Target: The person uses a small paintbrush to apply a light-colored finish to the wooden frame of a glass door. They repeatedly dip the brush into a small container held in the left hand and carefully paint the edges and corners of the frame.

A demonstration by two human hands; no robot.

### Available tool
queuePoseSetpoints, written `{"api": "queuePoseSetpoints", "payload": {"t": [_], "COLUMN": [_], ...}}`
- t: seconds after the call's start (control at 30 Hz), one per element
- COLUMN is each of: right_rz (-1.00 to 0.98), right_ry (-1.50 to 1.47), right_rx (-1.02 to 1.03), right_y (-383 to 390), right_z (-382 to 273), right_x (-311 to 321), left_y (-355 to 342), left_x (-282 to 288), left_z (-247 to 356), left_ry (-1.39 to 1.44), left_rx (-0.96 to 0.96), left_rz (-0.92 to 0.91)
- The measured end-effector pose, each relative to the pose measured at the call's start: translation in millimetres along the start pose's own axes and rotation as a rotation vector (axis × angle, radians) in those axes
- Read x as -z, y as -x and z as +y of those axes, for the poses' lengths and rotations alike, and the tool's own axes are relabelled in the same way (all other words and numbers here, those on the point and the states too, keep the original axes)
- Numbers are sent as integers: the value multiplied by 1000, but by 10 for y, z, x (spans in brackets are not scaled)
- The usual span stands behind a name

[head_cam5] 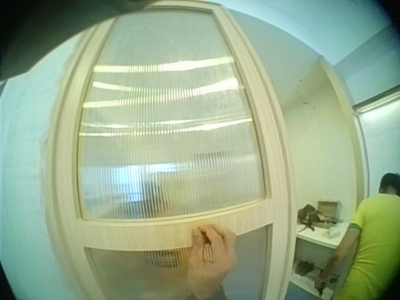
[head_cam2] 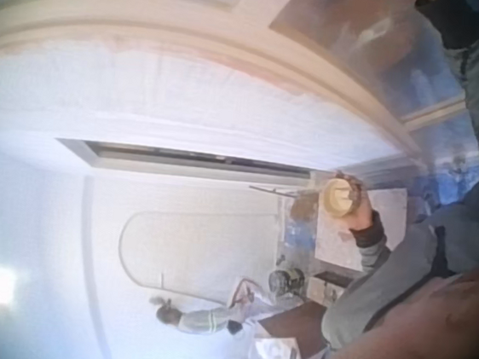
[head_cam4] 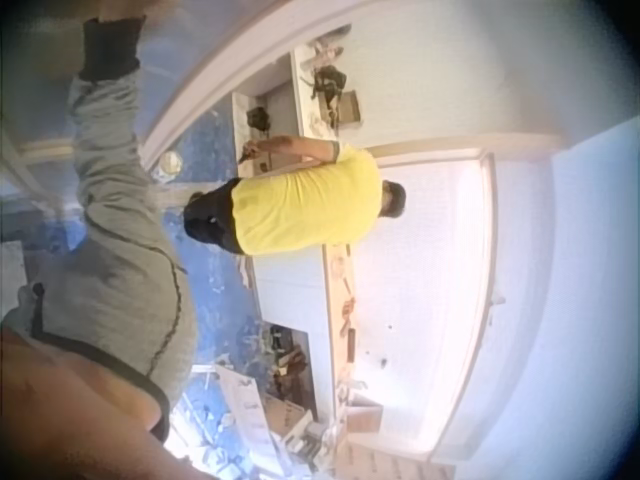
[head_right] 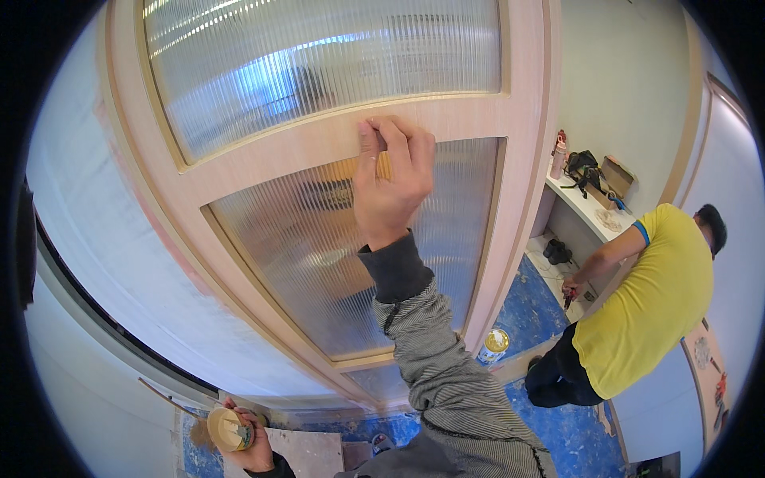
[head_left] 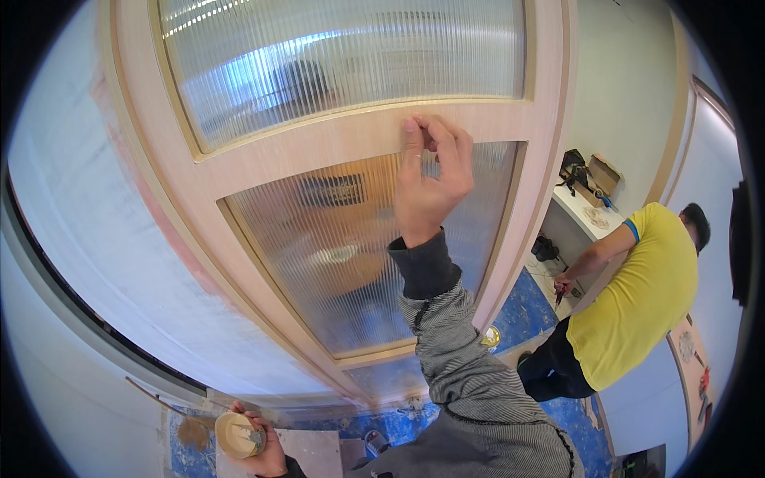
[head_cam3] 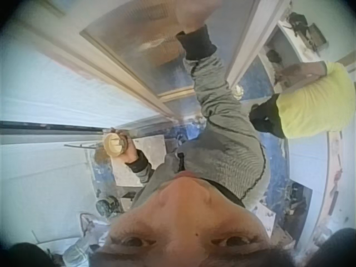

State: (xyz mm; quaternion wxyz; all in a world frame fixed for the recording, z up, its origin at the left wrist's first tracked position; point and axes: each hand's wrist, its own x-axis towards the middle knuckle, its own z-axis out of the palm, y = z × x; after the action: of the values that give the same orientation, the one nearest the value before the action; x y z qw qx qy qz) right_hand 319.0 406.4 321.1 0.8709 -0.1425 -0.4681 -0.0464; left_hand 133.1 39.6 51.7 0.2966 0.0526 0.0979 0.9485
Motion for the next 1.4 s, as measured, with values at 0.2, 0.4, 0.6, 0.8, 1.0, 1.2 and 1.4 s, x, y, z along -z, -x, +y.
{"api": "queuePoseSetpoints", "payload": {"t": [0.2,0.4,0.6,0.8,1.0,1.2,1.4], "right_rz": [18,14,-26,-80,-3,-26,-56], "right_ry": [52,124,137,61,69,130,106], "right_rx": [25,89,134,20,-7,87,-4], "right_y": [20,27,24,49,43,49,67], "right_z": [-7,-16,20,6,-32,-9,-63], "right_x": [-58,-68,-51,-12,-71,-86,-54], "left_y": [2,-4,-44,-28,40,65,84], "left_x": [38,76,102,101,130,182,197], "left_z": [6,40,87,100,168,189,200], "left_ry": [14,30,37,14,29,30,18], "left_rx": [-18,-20,-11,-23,-46,-85,-95], "left_rz": [-14,-22,-13,-18,-34,8,12]}}
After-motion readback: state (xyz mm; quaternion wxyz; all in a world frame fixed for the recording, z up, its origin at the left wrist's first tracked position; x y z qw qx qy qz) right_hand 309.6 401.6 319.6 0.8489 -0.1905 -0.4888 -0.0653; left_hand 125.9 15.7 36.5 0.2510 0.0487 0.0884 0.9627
